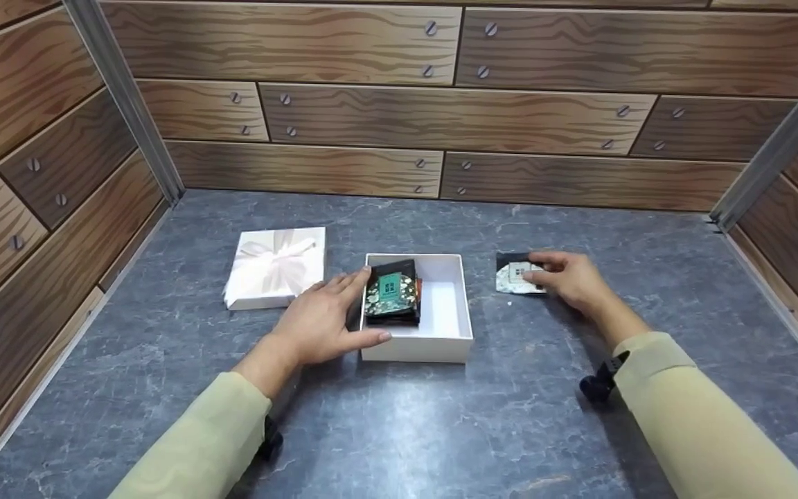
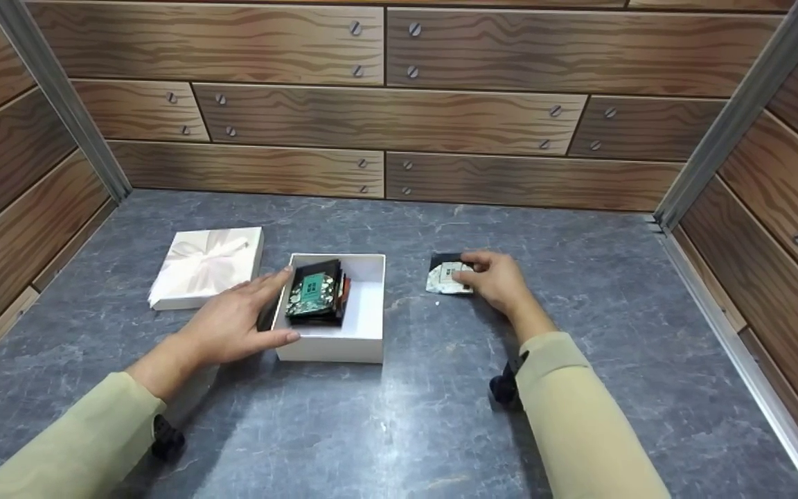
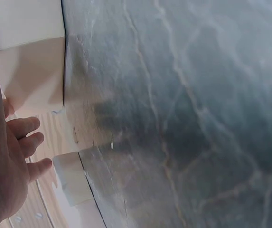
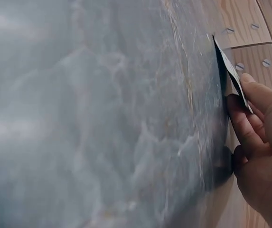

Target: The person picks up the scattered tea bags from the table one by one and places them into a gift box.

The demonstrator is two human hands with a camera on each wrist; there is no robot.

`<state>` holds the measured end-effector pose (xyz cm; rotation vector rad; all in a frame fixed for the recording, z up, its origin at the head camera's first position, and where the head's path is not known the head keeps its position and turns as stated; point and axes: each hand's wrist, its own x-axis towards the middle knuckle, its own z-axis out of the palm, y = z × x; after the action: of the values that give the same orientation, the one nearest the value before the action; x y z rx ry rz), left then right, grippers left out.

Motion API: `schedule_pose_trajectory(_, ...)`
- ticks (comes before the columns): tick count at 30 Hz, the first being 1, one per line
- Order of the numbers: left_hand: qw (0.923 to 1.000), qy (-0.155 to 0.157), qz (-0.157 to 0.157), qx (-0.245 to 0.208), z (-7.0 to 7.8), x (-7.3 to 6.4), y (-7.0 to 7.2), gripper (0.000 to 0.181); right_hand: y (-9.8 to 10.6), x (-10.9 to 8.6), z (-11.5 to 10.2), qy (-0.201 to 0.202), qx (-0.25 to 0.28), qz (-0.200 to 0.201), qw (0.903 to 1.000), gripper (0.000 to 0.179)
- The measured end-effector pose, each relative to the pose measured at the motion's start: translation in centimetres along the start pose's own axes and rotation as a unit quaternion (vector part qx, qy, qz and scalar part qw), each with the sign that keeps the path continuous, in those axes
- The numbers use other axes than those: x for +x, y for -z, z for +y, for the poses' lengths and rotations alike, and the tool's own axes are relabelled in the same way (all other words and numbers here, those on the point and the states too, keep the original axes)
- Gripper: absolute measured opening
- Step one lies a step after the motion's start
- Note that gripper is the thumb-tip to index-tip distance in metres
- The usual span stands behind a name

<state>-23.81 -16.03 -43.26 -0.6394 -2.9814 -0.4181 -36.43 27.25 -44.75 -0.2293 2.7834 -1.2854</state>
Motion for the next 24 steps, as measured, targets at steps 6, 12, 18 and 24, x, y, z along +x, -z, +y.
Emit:
schedule_pose_trajectory(6,1.0,0.003,-0.007,-0.002,0.0,-0.1,0.0,0.118,0.4,-1.4,-0.1,-0.001,0.062,-0.012,0.998,0.058)
schedule_pose_trajectory(12,0.9999,0.007,-0.012,-0.004,0.0,-0.2,0.1,0.118,1.0,-2.7,-1.1,0.013,0.086,0.012,0.9961,0.059)
schedule_pose_trajectory(18,0.9998,0.009,-0.018,-0.001,0.2,-0.2,0.2,0.119,1.5,-3.9,-3.5,0.041,0.111,0.03,0.9925,0.058)
schedule_pose_trajectory(24,0.9999,0.006,-0.014,-0.001,0.2,-0.1,0.2,0.119,1.2,-5.1,-6.1,0.067,0.131,0.036,0.9885,0.055)
